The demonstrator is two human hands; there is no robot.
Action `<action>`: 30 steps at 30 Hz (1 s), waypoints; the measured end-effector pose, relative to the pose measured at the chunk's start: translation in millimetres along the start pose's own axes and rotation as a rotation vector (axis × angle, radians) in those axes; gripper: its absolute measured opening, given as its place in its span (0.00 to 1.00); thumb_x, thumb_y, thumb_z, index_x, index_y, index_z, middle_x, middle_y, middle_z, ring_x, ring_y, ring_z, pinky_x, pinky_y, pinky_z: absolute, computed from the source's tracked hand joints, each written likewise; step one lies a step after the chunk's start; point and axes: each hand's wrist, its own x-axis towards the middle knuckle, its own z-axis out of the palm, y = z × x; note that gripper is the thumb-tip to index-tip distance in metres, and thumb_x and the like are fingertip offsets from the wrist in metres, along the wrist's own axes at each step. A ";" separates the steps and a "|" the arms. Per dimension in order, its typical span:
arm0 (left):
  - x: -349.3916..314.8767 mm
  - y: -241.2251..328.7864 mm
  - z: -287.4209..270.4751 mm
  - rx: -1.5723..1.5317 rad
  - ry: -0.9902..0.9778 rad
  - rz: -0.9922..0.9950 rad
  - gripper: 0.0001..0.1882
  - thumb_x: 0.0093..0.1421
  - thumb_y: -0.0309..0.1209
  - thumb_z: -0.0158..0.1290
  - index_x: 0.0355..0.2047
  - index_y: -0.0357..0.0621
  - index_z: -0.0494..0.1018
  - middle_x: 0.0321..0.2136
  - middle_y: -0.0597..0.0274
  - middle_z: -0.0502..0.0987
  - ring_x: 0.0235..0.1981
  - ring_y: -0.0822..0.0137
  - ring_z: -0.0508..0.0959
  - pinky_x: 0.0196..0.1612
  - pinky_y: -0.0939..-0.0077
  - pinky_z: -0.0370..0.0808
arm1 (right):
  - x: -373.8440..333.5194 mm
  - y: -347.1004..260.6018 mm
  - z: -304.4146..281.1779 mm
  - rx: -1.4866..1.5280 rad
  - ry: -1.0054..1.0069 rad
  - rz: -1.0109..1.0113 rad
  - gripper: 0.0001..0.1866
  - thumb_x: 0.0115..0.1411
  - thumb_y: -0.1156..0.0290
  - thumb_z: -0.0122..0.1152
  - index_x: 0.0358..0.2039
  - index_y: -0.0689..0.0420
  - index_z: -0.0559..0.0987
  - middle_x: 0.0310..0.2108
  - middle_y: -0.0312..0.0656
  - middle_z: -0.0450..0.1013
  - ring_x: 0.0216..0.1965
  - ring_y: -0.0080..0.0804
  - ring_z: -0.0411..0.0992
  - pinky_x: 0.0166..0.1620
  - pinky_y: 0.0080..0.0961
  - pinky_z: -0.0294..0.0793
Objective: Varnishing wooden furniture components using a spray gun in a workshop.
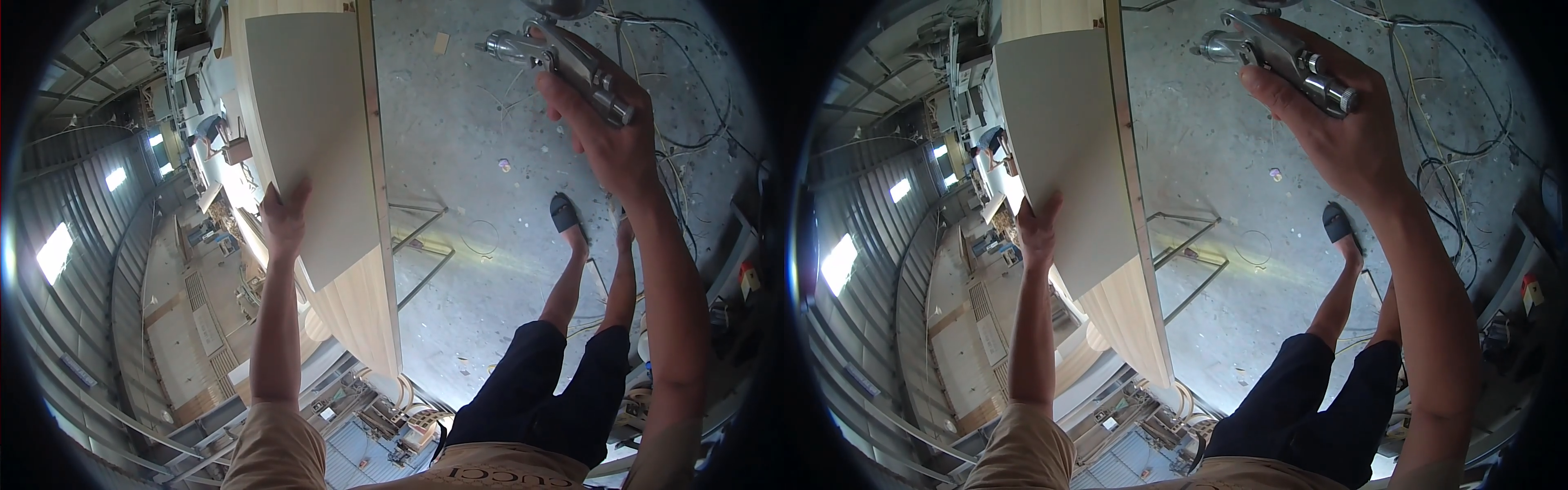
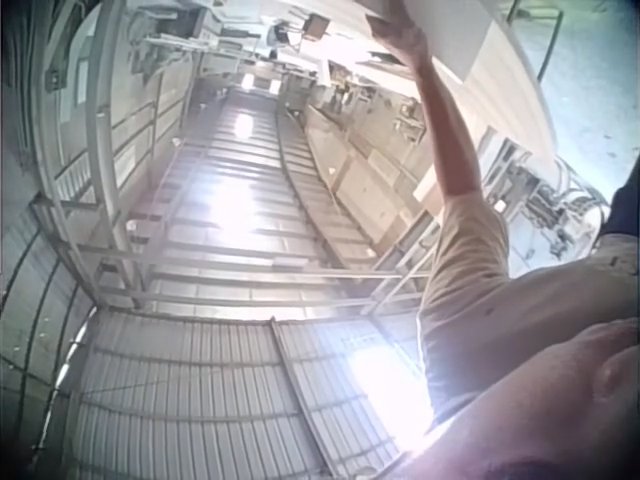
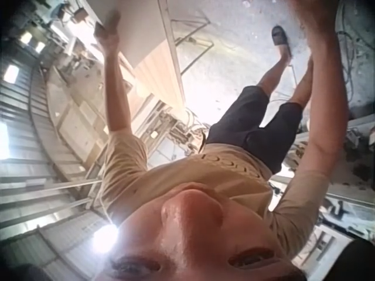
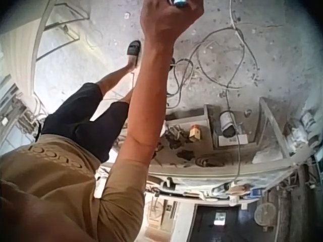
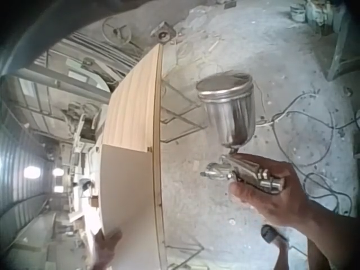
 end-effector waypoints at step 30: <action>2.5 -4.8 2.5 -0.056 0.021 0.045 0.21 0.62 0.40 0.63 0.43 0.31 0.76 0.34 0.50 0.83 0.34 0.62 0.81 0.40 0.67 0.76 | -116.0 -16.2 -1.9 0.071 -0.461 0.183 0.23 0.61 0.64 0.69 0.56 0.54 0.79 0.46 0.46 0.82 0.43 0.33 0.83 0.44 0.28 0.81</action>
